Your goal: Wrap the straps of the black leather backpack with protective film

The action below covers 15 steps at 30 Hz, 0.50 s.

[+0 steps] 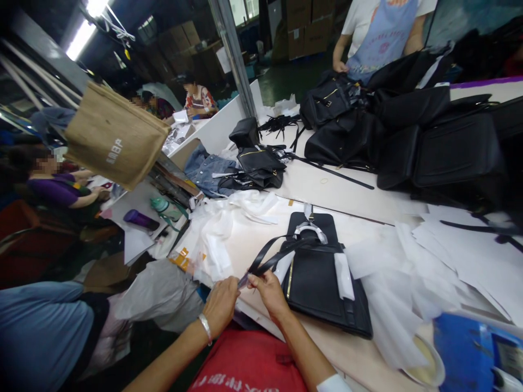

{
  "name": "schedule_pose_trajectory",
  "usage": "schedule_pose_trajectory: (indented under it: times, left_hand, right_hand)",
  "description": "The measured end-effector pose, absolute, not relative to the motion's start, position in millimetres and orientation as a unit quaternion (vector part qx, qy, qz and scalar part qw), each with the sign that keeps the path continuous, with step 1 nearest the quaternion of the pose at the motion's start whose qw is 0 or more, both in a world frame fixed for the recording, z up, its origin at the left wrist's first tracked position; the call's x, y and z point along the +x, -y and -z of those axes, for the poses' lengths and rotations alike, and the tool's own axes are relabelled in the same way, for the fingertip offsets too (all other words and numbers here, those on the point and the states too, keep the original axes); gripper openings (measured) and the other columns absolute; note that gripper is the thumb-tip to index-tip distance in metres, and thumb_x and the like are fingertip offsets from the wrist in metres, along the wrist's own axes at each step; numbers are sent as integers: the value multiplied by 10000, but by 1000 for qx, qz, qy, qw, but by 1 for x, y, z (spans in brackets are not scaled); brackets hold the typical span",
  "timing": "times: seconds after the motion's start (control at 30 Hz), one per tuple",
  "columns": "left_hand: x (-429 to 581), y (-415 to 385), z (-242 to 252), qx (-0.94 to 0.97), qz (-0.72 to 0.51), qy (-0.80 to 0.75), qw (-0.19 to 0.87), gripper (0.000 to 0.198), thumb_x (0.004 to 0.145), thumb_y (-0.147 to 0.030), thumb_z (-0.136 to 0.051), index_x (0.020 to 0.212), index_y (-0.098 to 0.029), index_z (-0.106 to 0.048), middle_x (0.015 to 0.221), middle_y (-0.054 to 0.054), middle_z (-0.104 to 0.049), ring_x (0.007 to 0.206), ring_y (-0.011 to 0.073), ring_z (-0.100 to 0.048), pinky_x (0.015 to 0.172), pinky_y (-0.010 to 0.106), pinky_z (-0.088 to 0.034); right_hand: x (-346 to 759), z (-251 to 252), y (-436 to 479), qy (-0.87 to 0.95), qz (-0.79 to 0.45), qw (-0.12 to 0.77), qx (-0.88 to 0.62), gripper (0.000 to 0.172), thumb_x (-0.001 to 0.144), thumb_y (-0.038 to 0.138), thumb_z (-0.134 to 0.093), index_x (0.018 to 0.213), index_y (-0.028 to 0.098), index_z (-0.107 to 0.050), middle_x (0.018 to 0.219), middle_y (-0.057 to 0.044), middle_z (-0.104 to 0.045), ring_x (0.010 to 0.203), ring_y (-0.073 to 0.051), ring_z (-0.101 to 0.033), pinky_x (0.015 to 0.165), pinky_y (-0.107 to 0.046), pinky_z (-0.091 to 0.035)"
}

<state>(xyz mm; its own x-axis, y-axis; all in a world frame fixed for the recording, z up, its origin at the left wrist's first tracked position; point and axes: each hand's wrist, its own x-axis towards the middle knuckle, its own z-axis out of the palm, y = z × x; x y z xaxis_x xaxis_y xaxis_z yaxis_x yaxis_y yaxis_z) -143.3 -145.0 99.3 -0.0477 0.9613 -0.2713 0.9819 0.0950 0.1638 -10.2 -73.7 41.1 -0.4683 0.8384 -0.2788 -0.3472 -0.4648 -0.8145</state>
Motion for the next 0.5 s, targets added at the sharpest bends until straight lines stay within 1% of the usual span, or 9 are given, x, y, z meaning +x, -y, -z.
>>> schedule_pose_trajectory:
  times: [0.07,0.13,0.23,0.3,0.4,0.5]
  left_hand:
    - [-149,145,-108,678,-18,-699,229,202,884,-186,-381,1039,-164,-508,1007,115,-579,947,255,-543,842,395,-405]
    - [-163,144,-116,652,-80,-652,377,268,893,-301,-426,1119,-174,-494,1021,99,-591,938,226,-553,835,354,-428]
    - [-190,138,-124,518,-124,-563,632,422,882,-505,-409,1113,-174,-533,891,63,-625,769,176,-591,715,295,-470]
    - [-206,135,-127,412,-114,-518,741,522,835,-598,-431,1072,-157,-578,810,55,-631,654,159,-594,646,287,-478]
    - [-216,135,-128,335,-66,-468,816,571,752,-649,-520,972,-139,-648,723,70,-651,596,178,-606,615,305,-487]
    - [-215,145,-124,342,-33,-450,824,537,743,-636,-539,920,-149,-677,694,86,-674,621,208,-627,630,319,-490]
  right_hand:
    - [-11,-38,71,370,-763,377,-372,310,732,390,-680,927,155,-627,803,-31,-612,696,-150,-514,651,-275,-418]
    - [-12,-37,72,380,-755,369,-385,310,728,389,-682,926,155,-630,797,-27,-608,682,-142,-494,617,-258,-399]
    - [-15,-40,76,361,-776,362,-369,290,724,376,-685,909,161,-625,753,-8,-579,642,-123,-457,572,-238,-374]
    - [-16,-44,78,332,-801,361,-344,280,722,371,-689,898,165,-618,747,-2,-563,641,-117,-450,568,-232,-374]
    - [-13,-49,78,304,-822,359,-320,282,720,361,-696,914,172,-617,787,-8,-571,680,-121,-468,583,-228,-385]
    - [-8,-49,80,311,-818,359,-325,285,701,348,-711,901,163,-627,764,-7,-576,668,-119,-473,572,-224,-389]
